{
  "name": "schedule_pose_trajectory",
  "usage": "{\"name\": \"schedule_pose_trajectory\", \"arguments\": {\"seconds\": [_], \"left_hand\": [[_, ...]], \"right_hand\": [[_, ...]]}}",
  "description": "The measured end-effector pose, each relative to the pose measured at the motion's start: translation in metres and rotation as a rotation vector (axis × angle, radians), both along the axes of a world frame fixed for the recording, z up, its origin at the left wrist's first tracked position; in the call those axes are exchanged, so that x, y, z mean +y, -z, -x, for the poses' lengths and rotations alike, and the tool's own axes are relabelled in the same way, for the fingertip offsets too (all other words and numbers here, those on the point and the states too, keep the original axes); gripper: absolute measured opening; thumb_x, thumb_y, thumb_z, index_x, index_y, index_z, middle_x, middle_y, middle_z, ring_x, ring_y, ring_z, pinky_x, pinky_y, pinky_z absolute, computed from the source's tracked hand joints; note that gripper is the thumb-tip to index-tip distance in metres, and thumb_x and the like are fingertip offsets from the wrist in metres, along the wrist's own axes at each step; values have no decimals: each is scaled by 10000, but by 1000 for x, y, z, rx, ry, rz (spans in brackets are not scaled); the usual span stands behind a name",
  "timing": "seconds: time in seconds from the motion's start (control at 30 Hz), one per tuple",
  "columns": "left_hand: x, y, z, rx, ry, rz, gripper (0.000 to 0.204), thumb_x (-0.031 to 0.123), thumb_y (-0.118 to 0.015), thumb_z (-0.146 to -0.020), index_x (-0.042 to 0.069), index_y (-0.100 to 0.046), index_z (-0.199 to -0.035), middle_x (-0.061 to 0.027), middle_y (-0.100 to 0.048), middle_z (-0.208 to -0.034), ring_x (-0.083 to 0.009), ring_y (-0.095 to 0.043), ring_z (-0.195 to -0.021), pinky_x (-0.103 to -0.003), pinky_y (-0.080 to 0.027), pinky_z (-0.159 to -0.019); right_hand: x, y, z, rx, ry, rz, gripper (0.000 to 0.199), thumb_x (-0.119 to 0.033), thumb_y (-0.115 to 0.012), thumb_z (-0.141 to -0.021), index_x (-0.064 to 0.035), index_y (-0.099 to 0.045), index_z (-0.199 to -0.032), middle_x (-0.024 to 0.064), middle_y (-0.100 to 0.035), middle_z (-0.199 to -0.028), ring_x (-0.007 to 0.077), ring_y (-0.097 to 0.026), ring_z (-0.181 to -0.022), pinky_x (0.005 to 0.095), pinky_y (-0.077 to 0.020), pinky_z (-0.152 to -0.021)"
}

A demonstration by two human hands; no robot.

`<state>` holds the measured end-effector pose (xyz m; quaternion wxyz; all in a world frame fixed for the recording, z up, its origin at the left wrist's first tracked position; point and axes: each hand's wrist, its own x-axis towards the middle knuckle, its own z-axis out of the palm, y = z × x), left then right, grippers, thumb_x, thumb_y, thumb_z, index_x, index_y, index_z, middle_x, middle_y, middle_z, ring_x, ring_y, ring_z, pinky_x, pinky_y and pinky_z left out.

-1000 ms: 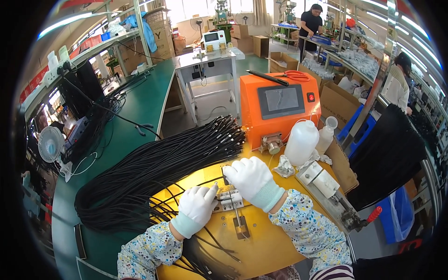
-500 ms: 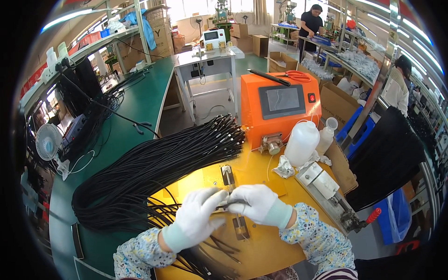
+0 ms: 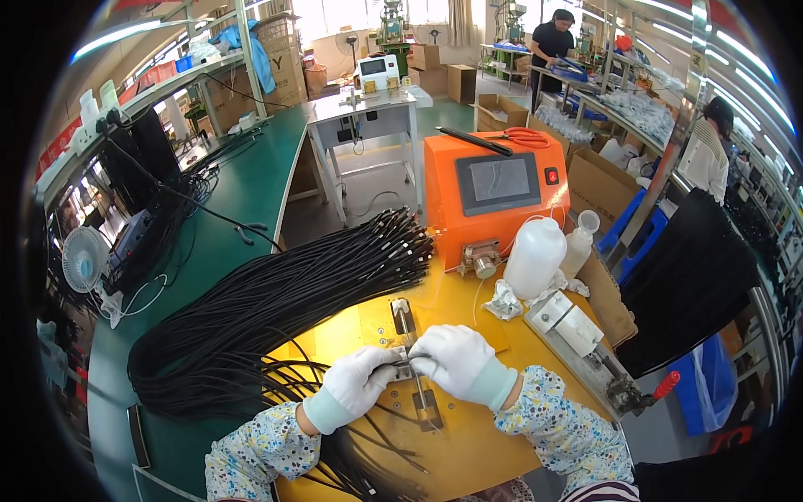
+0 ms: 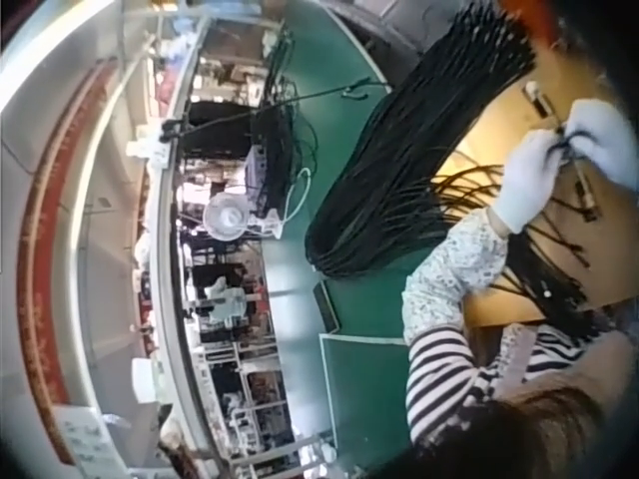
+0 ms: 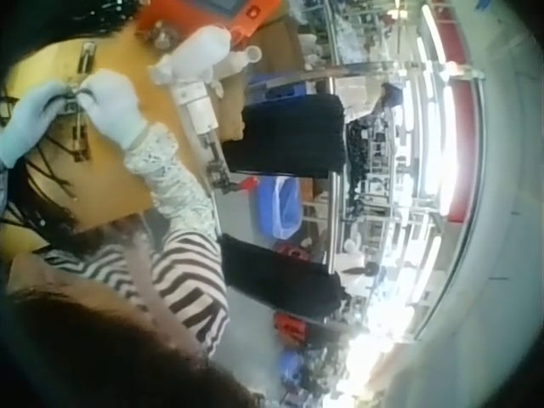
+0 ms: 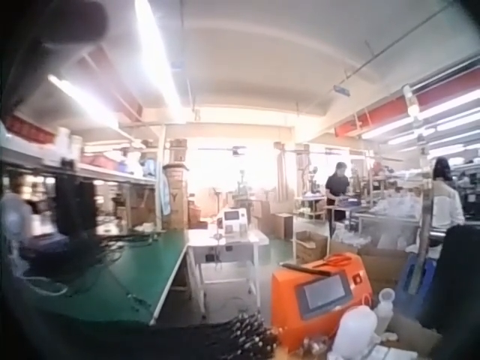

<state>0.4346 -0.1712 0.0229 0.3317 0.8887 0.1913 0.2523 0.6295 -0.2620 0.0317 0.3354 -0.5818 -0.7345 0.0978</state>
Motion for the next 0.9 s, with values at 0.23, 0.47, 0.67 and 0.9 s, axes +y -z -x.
{"name": "schedule_pose_trajectory", "arguments": {"seconds": [0.23, 0.47, 0.67, 0.9], "left_hand": [[-3, 1, -1, -21, 62, 4, 168, 93, -642, -868, 38, -639, -1027, -162, -667, -900, -332, -662, -804, -348, -538, -703], [-2, -1, -3, 4, 27, 25, 156, 89, -623, -875, 29, -640, -1017, -171, -672, -893, -339, -668, -794, -352, -544, -694], [-1, 0, -2, -7, 3, 74, 161, 84, -619, -872, 27, -641, -1021, -163, -673, -889, -328, -674, -792, -357, -546, -698], [-3, 5, -5, -112, 8, -14, 160, 98, -639, -863, 33, -641, -1008, -159, -669, -868, -330, -666, -767, -363, -539, -676]], "right_hand": [[-4, -4, 10, -146, -25, -50, 133, -227, -654, -837, -95, -638, -848, 71, -623, -810, 274, -620, -790, 385, -489, -712], [-3, 0, 1, 99, -23, 43, 143, -208, -648, -851, -68, -670, -872, 83, -634, -802, 274, -633, -780, 367, -501, -700], [-2, -6, 2, 319, 6, 216, 157, -178, -636, -868, -30, -681, -894, 111, -634, -793, 282, -636, -765, 348, -510, -687], [-2, 2, 7, 52, -32, -9, 103, -146, -637, -850, -61, -656, -904, 95, -630, -819, 278, -622, -772, 364, -493, -689]]}}
